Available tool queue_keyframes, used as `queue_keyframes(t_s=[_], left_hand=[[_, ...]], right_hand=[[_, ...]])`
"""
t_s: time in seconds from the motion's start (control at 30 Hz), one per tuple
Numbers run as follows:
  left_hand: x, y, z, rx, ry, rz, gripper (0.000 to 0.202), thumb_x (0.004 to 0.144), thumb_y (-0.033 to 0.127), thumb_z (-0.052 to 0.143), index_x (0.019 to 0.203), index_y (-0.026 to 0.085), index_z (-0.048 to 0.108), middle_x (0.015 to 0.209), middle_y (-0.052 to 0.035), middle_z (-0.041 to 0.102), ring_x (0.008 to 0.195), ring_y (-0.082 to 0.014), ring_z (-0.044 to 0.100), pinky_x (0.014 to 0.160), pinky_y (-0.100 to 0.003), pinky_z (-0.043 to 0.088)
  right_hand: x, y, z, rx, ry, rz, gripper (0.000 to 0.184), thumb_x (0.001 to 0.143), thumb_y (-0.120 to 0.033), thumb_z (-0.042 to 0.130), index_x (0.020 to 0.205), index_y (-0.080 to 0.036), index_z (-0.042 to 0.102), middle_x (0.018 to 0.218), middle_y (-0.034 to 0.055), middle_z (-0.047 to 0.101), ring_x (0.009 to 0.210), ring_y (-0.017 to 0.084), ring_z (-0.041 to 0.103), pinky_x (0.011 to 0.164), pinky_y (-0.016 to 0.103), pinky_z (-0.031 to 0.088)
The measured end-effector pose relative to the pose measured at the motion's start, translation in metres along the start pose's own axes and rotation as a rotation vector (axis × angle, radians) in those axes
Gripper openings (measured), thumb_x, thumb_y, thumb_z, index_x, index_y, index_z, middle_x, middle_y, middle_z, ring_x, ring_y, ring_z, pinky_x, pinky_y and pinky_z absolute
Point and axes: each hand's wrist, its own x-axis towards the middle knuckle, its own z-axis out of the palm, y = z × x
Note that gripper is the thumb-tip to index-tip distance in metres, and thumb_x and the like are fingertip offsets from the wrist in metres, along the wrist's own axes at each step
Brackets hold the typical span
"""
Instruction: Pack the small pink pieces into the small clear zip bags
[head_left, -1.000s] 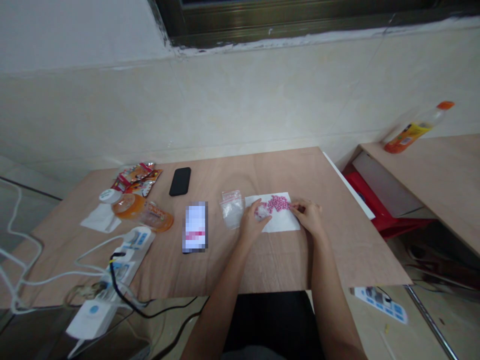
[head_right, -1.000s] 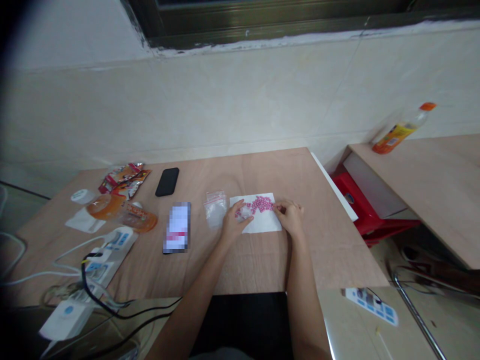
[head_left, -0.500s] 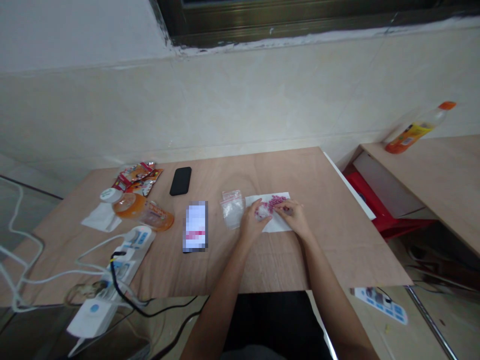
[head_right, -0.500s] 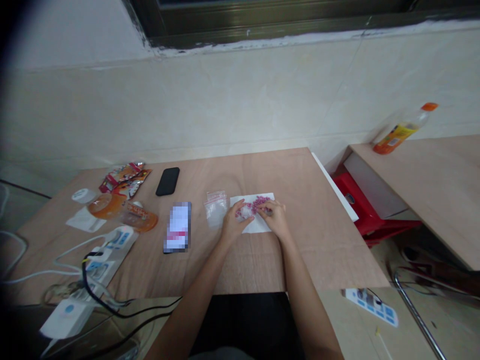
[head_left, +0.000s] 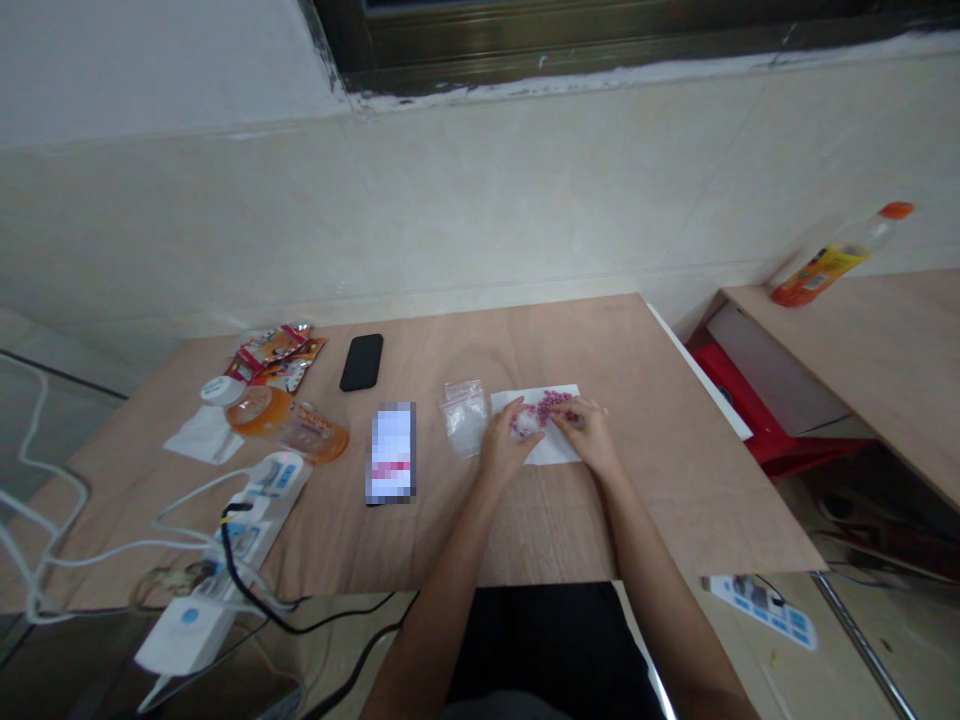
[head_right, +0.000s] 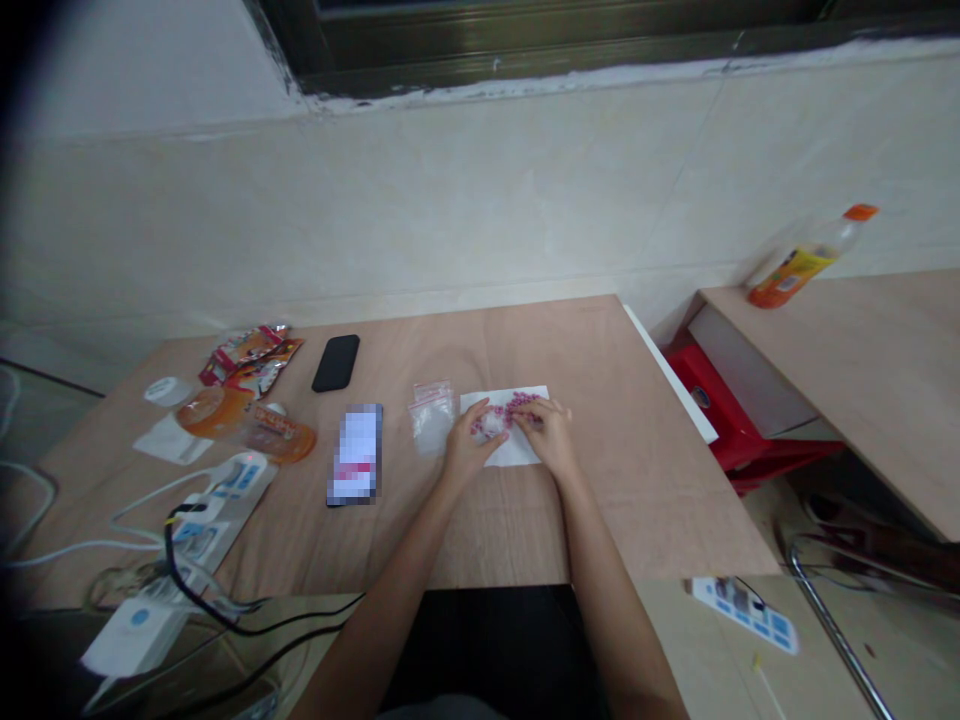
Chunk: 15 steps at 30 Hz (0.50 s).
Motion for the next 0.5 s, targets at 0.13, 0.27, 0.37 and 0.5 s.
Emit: queue_keyframes(t_s=[0.13,0.27,0.37,0.5], left_hand=[[0.0,0.0,-0.001,0.002,-0.006,-0.001,0.068,0.068,0.02,0.079,0.13,0.023,0.051,0.118,-0.0082,0.066,0.107,-0.0225,0.061,0.096,-0.041,0.047],[0.0,0.0,-0.001,0.0,-0.002,0.007,0.067,0.069,0.02,0.078,0.13,0.023,0.051,0.119,-0.0084,0.066,0.109,-0.0229,0.061,0.096,-0.041,0.047],[0.0,0.0,-0.001,0.005,-0.001,-0.001,0.068,0.068,0.019,0.079,0.13,0.023,0.051,0.118,-0.008,0.066,0.108,-0.0227,0.061,0.096,-0.04,0.047],[0.0,0.001,0.0,0.007,-0.005,-0.005,0.068,0.068,0.019,0.079,0.13,0.023,0.051,0.118,-0.0079,0.067,0.107,-0.0227,0.062,0.095,-0.041,0.048]], right_hand=[[-0.002,0.018,-0.021,-0.122,0.073,0.133,0.026,0.083,-0.043,0.058,0.085,-0.024,0.076,0.08,0.0056,0.07,0.077,0.022,0.06,0.076,0.037,0.042],[-0.005,0.029,-0.035,-0.162,0.06,0.199,0.028,0.082,-0.043,0.057,0.083,-0.022,0.075,0.076,0.0054,0.07,0.072,0.021,0.06,0.07,0.034,0.041],[-0.007,0.031,-0.036,-0.145,0.009,0.208,0.029,0.08,-0.044,0.058,0.081,-0.021,0.075,0.075,0.0063,0.071,0.071,0.021,0.061,0.068,0.032,0.042],[-0.007,0.03,-0.034,-0.143,-0.03,0.193,0.026,0.078,-0.042,0.06,0.08,-0.021,0.075,0.077,0.0064,0.072,0.072,0.021,0.063,0.071,0.034,0.044]])
